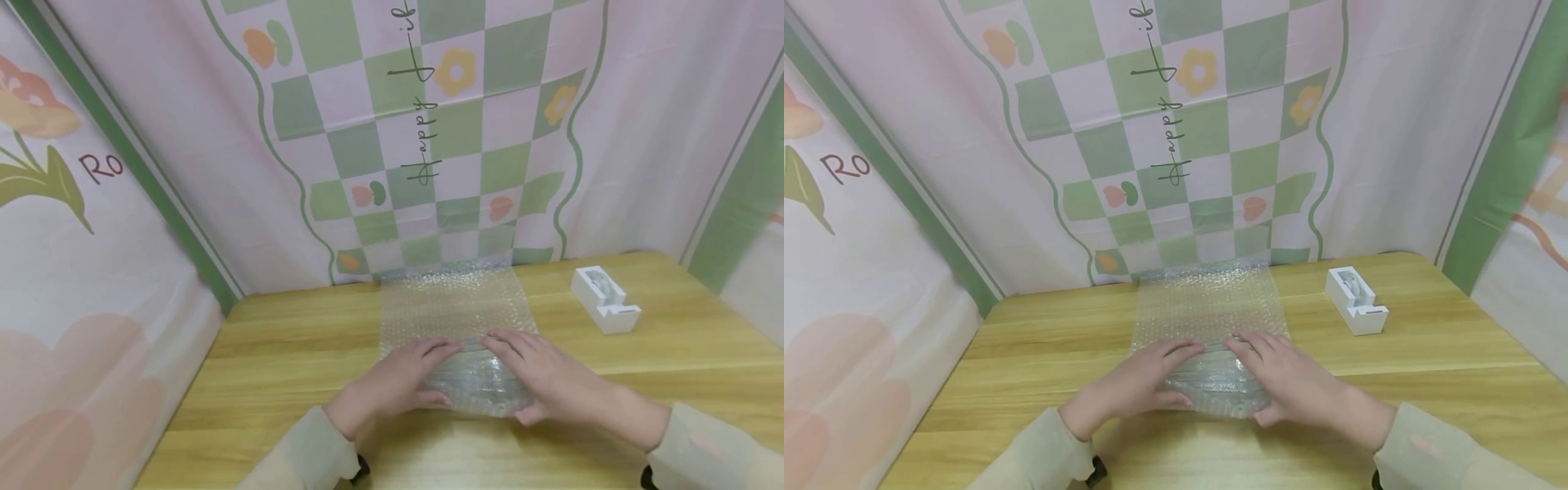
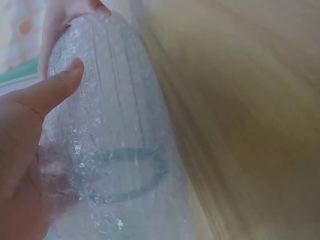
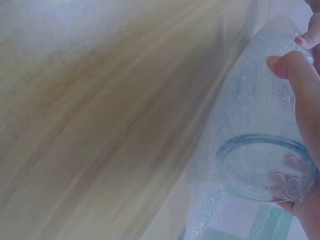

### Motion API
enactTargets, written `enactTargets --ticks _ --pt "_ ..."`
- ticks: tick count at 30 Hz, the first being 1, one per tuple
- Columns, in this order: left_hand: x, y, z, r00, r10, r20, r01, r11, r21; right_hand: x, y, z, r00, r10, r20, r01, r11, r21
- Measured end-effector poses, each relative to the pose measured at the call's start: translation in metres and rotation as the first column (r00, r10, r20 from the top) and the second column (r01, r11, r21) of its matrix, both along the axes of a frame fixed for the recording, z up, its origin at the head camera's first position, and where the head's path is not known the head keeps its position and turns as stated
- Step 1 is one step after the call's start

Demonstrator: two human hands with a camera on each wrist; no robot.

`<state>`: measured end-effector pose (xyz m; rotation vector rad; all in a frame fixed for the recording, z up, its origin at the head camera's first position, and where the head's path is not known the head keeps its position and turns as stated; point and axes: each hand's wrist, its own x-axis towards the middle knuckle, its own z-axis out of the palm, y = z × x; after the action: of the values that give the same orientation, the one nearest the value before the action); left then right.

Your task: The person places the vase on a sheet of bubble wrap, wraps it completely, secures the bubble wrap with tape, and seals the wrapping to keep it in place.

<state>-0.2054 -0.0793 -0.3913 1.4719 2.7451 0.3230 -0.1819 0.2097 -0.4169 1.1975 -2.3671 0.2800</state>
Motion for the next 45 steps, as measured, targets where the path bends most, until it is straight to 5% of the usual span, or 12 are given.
enactTargets --ticks 10,32,42,45 --pt "-0.005 0.000 0.007 0.989 0.043 0.145 -0.043 0.999 0.003 -0.001 0.001 0.008 0.993 -0.016 0.116 0.013 0.999 0.030" --pt "-0.009 0.001 0.011 0.974 -0.002 0.225 0.004 1.000 -0.007 0.002 0.006 0.014 0.945 -0.029 0.327 0.021 0.999 0.028" --pt "-0.019 -0.002 0.008 0.942 -0.028 0.335 0.012 0.999 0.051 -0.005 0.008 0.023 0.890 -0.019 0.455 -0.002 0.999 0.046" --pt "-0.021 -0.003 0.008 0.927 -0.017 0.374 -0.006 0.998 0.060 -0.005 0.010 0.027 0.892 -0.023 0.450 -0.008 0.998 0.069"
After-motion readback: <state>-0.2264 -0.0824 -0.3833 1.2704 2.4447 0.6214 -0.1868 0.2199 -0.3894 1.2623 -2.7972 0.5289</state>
